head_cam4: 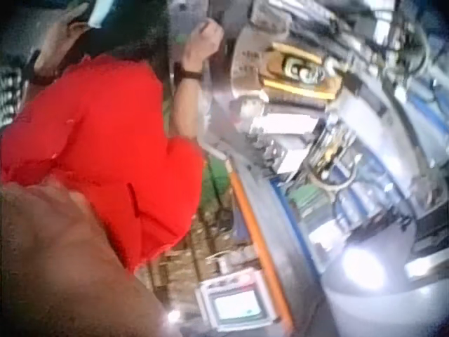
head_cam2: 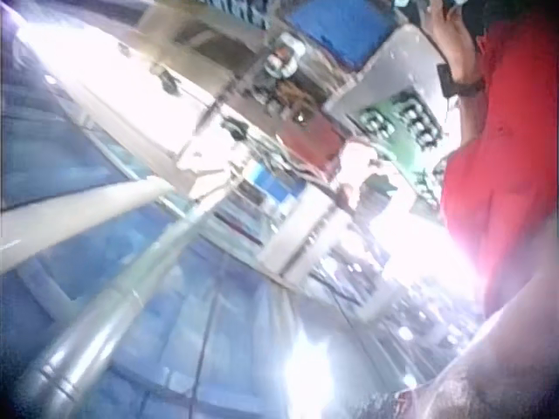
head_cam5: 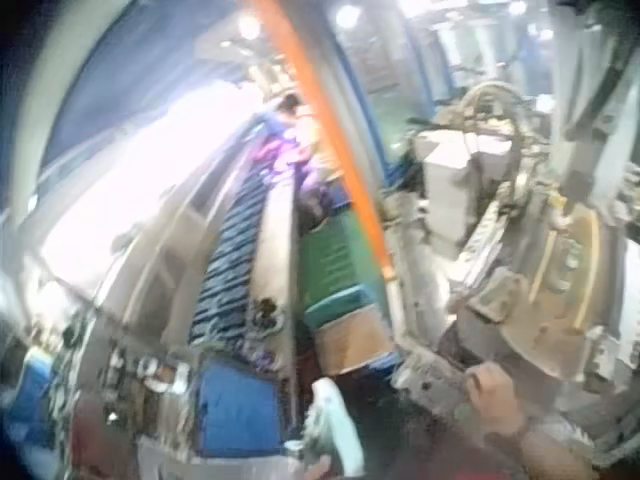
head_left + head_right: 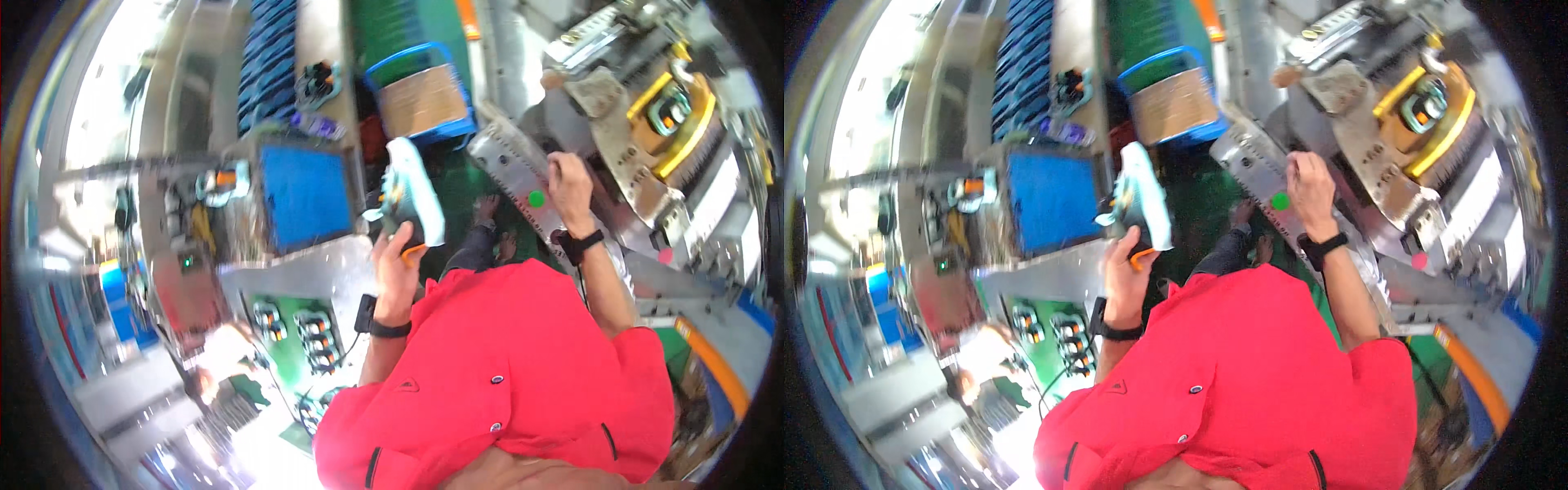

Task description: Operating a shoe-pressing machine to assemble shoes and placing finished uppers on a conveyor belt.

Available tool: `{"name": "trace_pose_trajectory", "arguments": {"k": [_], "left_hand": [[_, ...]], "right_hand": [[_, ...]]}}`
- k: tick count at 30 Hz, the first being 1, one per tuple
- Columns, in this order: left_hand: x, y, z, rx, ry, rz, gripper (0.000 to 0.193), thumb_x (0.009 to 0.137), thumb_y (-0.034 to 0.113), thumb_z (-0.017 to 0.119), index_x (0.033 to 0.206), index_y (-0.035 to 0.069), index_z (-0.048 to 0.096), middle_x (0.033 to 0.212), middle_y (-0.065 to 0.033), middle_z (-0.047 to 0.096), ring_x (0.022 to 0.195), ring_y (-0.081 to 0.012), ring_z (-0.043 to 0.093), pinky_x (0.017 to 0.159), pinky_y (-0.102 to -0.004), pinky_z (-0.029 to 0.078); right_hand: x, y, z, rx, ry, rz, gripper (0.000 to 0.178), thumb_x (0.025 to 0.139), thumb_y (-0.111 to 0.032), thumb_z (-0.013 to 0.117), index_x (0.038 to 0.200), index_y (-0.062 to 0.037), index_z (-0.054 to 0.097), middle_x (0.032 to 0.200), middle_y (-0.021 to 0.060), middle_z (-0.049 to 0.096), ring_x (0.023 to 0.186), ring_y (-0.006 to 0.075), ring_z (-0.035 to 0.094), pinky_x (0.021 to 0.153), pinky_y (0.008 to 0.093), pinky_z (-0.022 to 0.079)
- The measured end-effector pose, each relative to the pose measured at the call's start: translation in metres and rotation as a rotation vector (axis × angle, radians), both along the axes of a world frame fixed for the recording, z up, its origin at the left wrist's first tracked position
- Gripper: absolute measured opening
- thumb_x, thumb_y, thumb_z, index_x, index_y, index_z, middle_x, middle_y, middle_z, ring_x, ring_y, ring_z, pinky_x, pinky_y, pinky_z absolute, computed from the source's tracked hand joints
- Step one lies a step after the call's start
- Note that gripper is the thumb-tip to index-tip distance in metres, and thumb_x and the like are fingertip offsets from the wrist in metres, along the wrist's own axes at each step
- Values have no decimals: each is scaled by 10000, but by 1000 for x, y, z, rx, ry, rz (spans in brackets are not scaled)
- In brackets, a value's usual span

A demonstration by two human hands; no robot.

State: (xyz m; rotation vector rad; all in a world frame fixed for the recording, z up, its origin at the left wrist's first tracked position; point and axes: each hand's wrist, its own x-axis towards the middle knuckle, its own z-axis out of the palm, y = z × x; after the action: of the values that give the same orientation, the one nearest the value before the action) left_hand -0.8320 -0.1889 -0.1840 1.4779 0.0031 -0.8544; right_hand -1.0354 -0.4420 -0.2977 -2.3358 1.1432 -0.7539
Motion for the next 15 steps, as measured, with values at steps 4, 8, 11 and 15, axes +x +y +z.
{"name": "trace_pose_trajectory", "arguments": {"k": [4, 8, 11, 15], "left_hand": [[-21, 32, -4, -64, 203, 68, 257, 915, 163, 612, 1125, 17, 600, 1003, -65, 664, 886, -172, 652, 740, -312, 538], [-37, 72, 9, -99, 207, 160, 261, 906, 145, 626, 1109, -13, 580, 997, -89, 647, 901, -195, 649, 798, -345, 535], [-33, 107, -6, -128, 285, 345, 252, 904, 135, 620, 1106, -11, 581, 1017, -104, 650, 906, -217, 654, 800, -357, 541], [-16, 180, -40, -224, 311, 640, 256, 884, 82, 629, 1103, -39, 575, 999, -137, 647, 871, -264, 665, 712, -420, 573]], "right_hand": [[12, 14, -115, 19, 95, 89, 164, 874, -97, 536, 1019, -65, 606, 1014, 148, 585, 999, 346, 573, 840, 445, 477], [14, 3, -145, 14, 33, 178, 192, 870, -94, 512, 1018, -34, 619, 1035, 170, 598, 1027, 355, 563, 906, 419, 450], [11, -8, -142, 42, 51, 212, 215, 882, -97, 531, 1051, -15, 636, 1051, 181, 626, 1035, 341, 576, 924, 409, 449], [63, -13, -74, 44, 23, 132, 257, 877, -109, 569, 1107, -11, 628, 1026, 161, 640, 906, 297, 624, 826, 377, 488]]}}
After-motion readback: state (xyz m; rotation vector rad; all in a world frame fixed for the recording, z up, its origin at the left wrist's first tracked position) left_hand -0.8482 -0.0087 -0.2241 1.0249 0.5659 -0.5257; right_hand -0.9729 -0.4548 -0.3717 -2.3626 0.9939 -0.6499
